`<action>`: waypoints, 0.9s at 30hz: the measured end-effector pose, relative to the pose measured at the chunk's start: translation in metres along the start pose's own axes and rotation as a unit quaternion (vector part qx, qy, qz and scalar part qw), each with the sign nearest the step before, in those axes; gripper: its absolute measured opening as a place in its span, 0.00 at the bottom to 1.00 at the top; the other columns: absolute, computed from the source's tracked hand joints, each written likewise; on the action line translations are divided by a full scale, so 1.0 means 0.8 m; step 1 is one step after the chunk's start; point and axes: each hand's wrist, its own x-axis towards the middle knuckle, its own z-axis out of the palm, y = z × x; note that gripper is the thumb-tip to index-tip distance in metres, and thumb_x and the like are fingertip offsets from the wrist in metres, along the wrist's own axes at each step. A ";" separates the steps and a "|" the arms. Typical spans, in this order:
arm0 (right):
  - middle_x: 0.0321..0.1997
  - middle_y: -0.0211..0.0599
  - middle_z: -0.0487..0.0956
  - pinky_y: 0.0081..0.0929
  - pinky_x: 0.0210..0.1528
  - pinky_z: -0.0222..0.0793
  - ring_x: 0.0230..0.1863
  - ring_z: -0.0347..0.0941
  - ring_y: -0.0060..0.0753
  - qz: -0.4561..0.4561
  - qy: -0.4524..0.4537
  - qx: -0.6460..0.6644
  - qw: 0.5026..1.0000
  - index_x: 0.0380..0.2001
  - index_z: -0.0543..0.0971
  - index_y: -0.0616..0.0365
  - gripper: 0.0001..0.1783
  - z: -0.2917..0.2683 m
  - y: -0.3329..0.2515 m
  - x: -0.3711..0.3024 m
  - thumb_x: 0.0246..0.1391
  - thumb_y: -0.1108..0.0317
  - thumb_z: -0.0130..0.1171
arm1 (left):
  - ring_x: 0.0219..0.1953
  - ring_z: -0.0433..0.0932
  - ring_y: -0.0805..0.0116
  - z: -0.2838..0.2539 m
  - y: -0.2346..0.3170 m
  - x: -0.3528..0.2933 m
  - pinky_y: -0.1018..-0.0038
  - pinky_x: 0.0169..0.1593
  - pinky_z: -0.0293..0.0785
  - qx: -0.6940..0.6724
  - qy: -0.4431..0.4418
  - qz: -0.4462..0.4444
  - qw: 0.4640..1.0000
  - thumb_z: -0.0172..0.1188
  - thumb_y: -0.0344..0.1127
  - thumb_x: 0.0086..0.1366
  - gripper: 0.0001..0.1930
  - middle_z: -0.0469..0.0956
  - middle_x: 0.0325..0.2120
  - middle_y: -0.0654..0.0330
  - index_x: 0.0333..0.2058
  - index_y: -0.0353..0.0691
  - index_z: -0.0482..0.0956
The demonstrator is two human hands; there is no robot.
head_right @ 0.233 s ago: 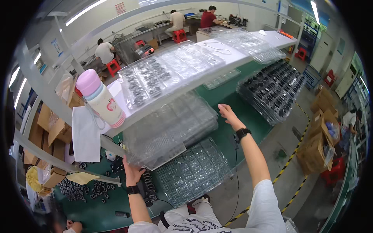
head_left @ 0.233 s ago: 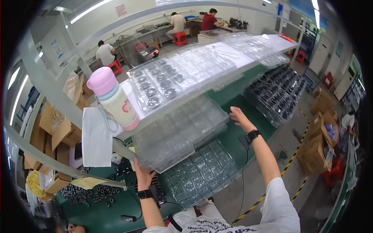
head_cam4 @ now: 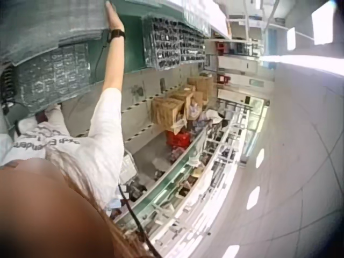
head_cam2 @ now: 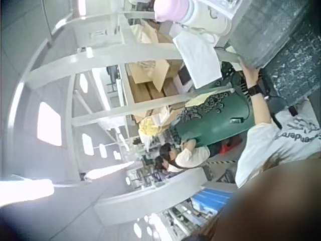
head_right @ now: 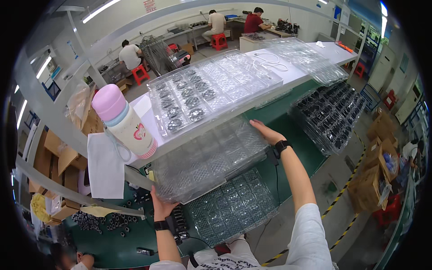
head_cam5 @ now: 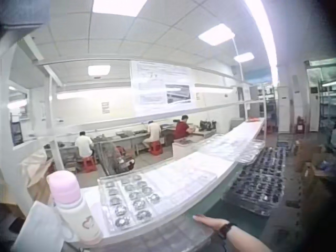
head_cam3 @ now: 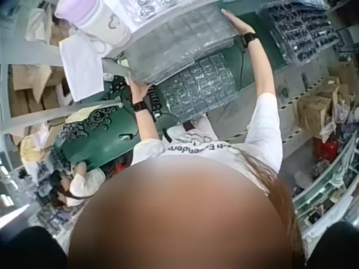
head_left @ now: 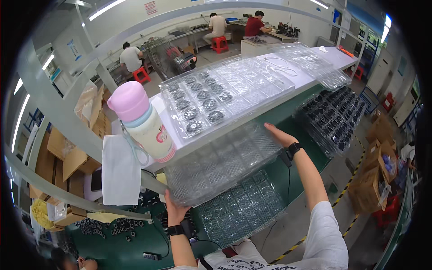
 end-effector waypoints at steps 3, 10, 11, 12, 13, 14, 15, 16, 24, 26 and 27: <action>0.78 0.39 0.48 0.25 0.76 0.32 0.78 0.38 0.30 -0.029 -0.064 0.046 0.997 0.73 0.48 0.62 0.50 -0.003 0.005 0.050 0.63 0.40 0.53 | 0.69 0.54 0.49 -0.004 0.008 0.009 0.39 0.66 0.46 -0.021 -0.030 -0.013 0.999 0.53 0.76 0.56 0.51 0.58 0.68 0.57 0.70 0.51 0.55; 0.74 0.33 0.61 0.26 0.74 0.42 0.74 0.53 0.31 0.032 -0.004 -0.021 0.999 0.70 0.63 0.56 0.42 0.005 0.015 0.069 0.62 0.39 0.53 | 0.62 0.67 0.59 -0.004 -0.011 0.026 0.57 0.65 0.61 -0.054 -0.014 0.106 0.993 0.52 0.66 0.67 0.38 0.69 0.60 0.60 0.65 0.44 0.63; 0.76 0.32 0.58 0.31 0.76 0.36 0.77 0.46 0.34 -0.004 -0.059 -0.008 0.998 0.70 0.63 0.53 0.46 -0.005 0.033 0.081 0.58 0.34 0.53 | 0.62 0.66 0.60 -0.003 -0.017 0.030 0.60 0.65 0.61 -0.062 -0.023 0.105 0.992 0.52 0.66 0.67 0.39 0.69 0.61 0.60 0.65 0.42 0.62; 0.76 0.32 0.58 0.31 0.76 0.36 0.77 0.46 0.34 -0.004 -0.063 -0.010 0.998 0.70 0.63 0.53 0.46 -0.019 0.050 0.087 0.58 0.34 0.53 | 0.62 0.66 0.60 -0.001 -0.022 0.035 0.60 0.65 0.61 -0.065 -0.019 0.106 0.992 0.52 0.66 0.67 0.39 0.69 0.61 0.60 0.65 0.42 0.62; 0.75 0.32 0.59 0.31 0.75 0.37 0.76 0.47 0.34 -0.001 -0.058 -0.005 0.998 0.69 0.64 0.53 0.46 -0.016 0.057 0.091 0.57 0.33 0.53 | 0.62 0.66 0.60 -0.004 -0.025 0.037 0.60 0.65 0.61 -0.068 -0.014 0.119 0.990 0.52 0.65 0.67 0.39 0.69 0.61 0.59 0.65 0.42 0.63; 0.75 0.33 0.60 0.31 0.75 0.37 0.75 0.49 0.34 0.001 -0.053 0.001 0.999 0.69 0.66 0.53 0.46 -0.014 0.064 0.095 0.56 0.33 0.54 | 0.62 0.66 0.60 -0.006 -0.029 0.040 0.60 0.65 0.60 -0.071 -0.009 0.132 0.989 0.53 0.65 0.67 0.39 0.69 0.61 0.59 0.65 0.41 0.63; 0.75 0.33 0.60 0.31 0.75 0.37 0.75 0.49 0.34 0.002 -0.058 -0.001 0.998 0.69 0.66 0.53 0.46 -0.017 0.069 0.094 0.56 0.33 0.54 | 0.62 0.66 0.60 -0.005 -0.034 0.046 0.61 0.65 0.60 -0.069 0.009 0.145 0.987 0.54 0.65 0.66 0.39 0.69 0.61 0.59 0.65 0.41 0.63; 0.75 0.33 0.59 0.31 0.75 0.37 0.75 0.48 0.34 0.009 -0.042 0.015 0.999 0.69 0.66 0.53 0.46 -0.020 0.074 0.093 0.56 0.32 0.54 | 0.62 0.66 0.60 -0.006 -0.037 0.052 0.61 0.65 0.60 -0.071 0.013 0.147 0.987 0.54 0.65 0.66 0.39 0.69 0.61 0.59 0.65 0.41 0.63; 0.60 0.35 0.76 0.30 0.62 0.65 0.59 0.71 0.33 0.069 -0.003 0.127 0.990 0.59 0.75 0.54 0.37 0.003 0.060 0.018 0.54 0.40 0.62 | 0.62 0.68 0.57 -0.014 -0.047 0.040 0.60 0.65 0.62 -0.090 0.021 0.136 0.986 0.54 0.64 0.66 0.39 0.69 0.61 0.57 0.65 0.40 0.63; 0.52 0.33 0.80 0.29 0.52 0.73 0.49 0.77 0.31 0.099 -0.008 0.228 0.969 0.55 0.77 0.56 0.33 -0.009 0.070 -0.018 0.53 0.44 0.65 | 0.61 0.69 0.59 -0.020 -0.061 0.027 0.61 0.64 0.63 -0.046 0.010 0.128 0.991 0.54 0.64 0.66 0.40 0.69 0.61 0.57 0.65 0.39 0.62; 0.46 0.31 0.82 0.31 0.44 0.75 0.41 0.78 0.29 0.110 0.022 0.196 0.974 0.54 0.78 0.53 0.33 -0.005 0.078 -0.043 0.55 0.39 0.59 | 0.61 0.69 0.60 -0.022 -0.074 0.011 0.63 0.64 0.63 -0.036 0.019 0.144 0.989 0.54 0.65 0.66 0.41 0.69 0.61 0.57 0.66 0.39 0.61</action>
